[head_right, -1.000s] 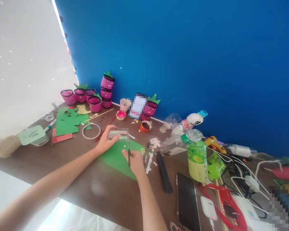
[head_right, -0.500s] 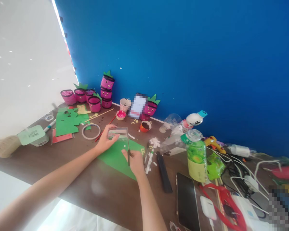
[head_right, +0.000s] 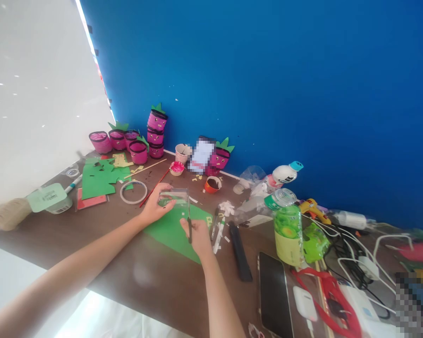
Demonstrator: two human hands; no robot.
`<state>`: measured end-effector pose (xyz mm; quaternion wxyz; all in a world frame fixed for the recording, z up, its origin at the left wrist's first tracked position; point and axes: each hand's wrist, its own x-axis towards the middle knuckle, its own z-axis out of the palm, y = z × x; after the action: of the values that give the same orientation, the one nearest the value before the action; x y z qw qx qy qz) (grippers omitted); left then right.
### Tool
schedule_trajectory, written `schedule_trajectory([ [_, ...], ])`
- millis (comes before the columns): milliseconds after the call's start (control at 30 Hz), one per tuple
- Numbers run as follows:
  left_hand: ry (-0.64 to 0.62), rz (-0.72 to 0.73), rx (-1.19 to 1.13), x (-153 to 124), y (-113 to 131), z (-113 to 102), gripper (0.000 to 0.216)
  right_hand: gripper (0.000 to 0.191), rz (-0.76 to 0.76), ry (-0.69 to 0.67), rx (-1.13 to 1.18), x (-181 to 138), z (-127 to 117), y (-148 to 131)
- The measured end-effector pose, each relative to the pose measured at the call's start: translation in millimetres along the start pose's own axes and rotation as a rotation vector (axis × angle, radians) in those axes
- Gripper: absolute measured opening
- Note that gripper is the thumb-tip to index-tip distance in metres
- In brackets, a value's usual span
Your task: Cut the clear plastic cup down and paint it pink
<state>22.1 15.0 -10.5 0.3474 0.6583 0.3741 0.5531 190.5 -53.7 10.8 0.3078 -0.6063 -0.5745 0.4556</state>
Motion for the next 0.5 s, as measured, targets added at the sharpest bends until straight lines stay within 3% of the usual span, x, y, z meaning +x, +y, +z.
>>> schedule_trajectory([
  [300,0.030,-0.026,0.029,1.1,1.3,-1.6,0.036,0.054,-0.005,0.101,-0.038,0.0,2.2,-1.9],
  [500,0.008,0.025,0.034,0.5,4.1,-2.3,0.036,0.052,-0.011,0.037,0.036,0.0,2.9,-0.8],
])
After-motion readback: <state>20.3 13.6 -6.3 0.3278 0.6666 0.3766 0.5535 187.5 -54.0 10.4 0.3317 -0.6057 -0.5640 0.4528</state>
